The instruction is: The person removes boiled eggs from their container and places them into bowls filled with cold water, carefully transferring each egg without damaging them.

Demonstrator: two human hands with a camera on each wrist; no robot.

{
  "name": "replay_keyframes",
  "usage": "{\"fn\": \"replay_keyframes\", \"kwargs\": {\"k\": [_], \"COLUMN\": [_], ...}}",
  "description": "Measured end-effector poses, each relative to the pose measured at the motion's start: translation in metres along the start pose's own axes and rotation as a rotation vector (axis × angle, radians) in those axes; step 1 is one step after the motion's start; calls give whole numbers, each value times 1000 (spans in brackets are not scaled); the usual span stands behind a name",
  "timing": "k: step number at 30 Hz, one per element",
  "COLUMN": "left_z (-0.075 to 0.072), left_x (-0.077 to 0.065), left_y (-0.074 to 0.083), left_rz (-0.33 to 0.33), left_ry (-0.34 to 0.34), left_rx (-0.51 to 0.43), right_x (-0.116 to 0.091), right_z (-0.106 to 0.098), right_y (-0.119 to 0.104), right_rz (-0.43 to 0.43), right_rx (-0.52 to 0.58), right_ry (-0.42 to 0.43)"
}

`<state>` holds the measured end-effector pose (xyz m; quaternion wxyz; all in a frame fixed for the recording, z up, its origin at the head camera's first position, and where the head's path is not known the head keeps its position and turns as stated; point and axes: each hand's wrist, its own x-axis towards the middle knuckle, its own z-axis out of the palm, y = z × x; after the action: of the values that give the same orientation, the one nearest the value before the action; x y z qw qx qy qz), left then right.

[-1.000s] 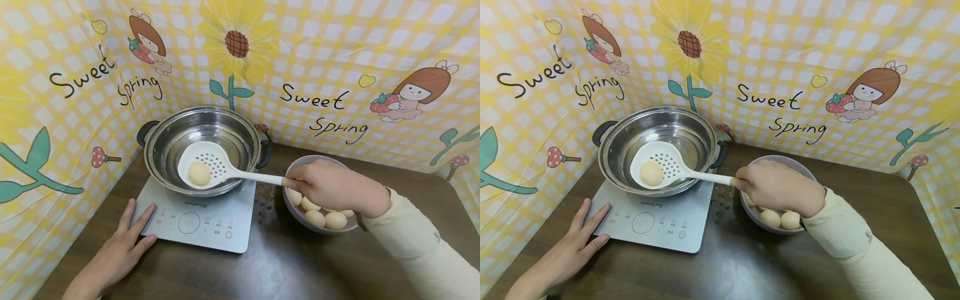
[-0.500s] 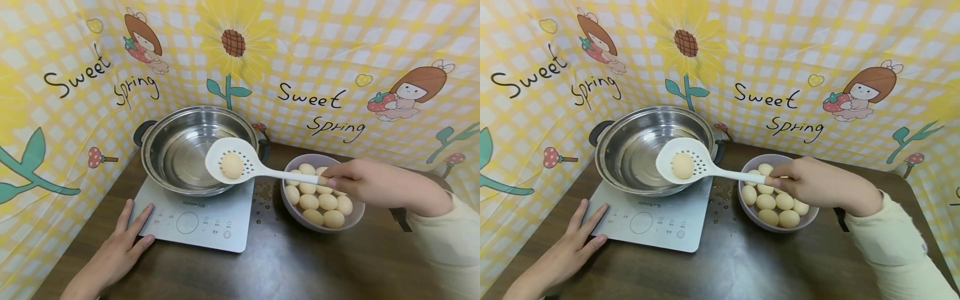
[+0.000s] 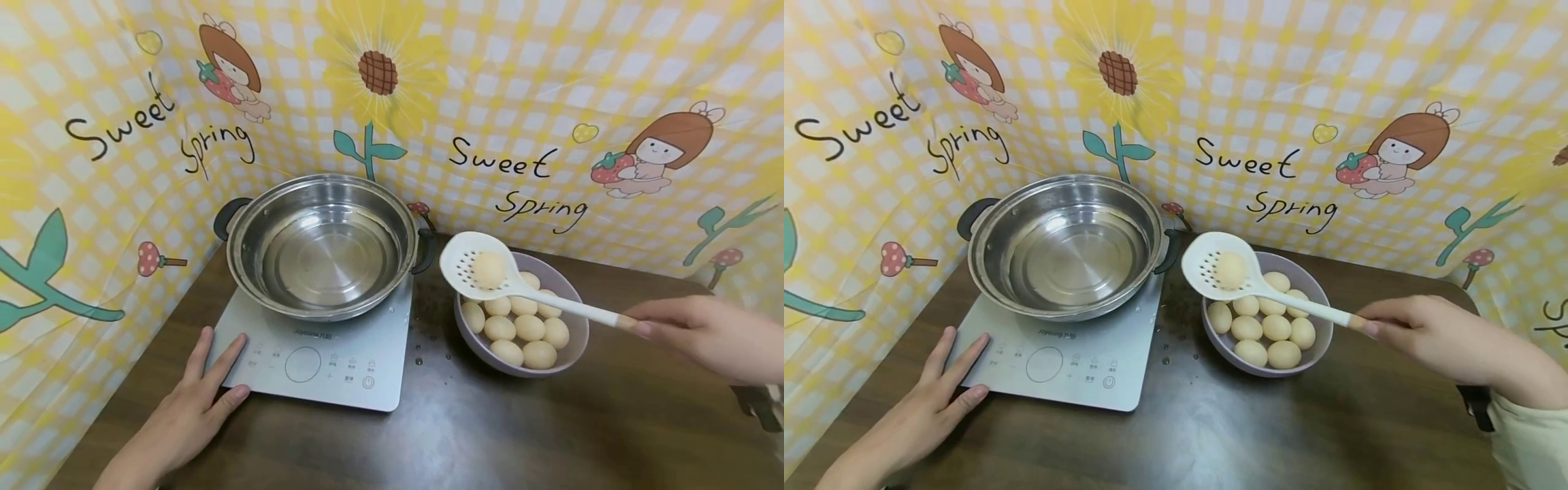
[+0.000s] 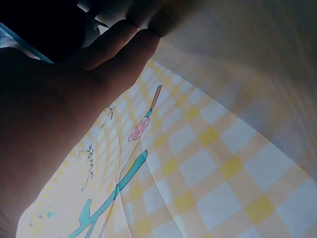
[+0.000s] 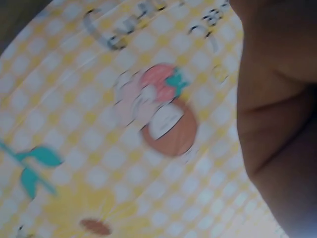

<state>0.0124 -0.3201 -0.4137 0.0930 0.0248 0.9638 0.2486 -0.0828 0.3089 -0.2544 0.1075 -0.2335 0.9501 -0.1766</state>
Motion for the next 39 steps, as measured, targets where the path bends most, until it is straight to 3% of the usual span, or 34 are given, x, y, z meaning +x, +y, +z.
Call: {"fn": "replay_keyframes", "kwargs": {"k": [5, 9, 13, 18, 27, 30, 35, 39], "left_z": [-2, -3, -2, -1, -4, -4, -2, -2], "left_x": [1, 2, 1, 0, 0, -1, -2, -1], "left_y": [3, 3, 3, 2, 5, 5, 4, 4], "left_rz": [2, 6, 6, 0, -27, -27, -22, -28], "left_ry": [-4, -7, -11, -15, -39, -46, -47, -51], "left_rx": [9, 16, 18, 20, 22, 19, 16, 16], "right_x": [-29, -42, -47, -51, -53, -54, -55, -59], "right_z": [19, 33, 44, 56, 59, 62, 68, 71], "right_y": [37, 53, 58, 59, 63, 61, 49, 32], "right_rz": [36, 126, 159, 141, 242, 221, 94, 56], "right_rx": [147, 68, -17, -1, 41, 110, 286, 322], "right_ry": [43, 70, 145, 208, 321, 449, 708, 830]}}
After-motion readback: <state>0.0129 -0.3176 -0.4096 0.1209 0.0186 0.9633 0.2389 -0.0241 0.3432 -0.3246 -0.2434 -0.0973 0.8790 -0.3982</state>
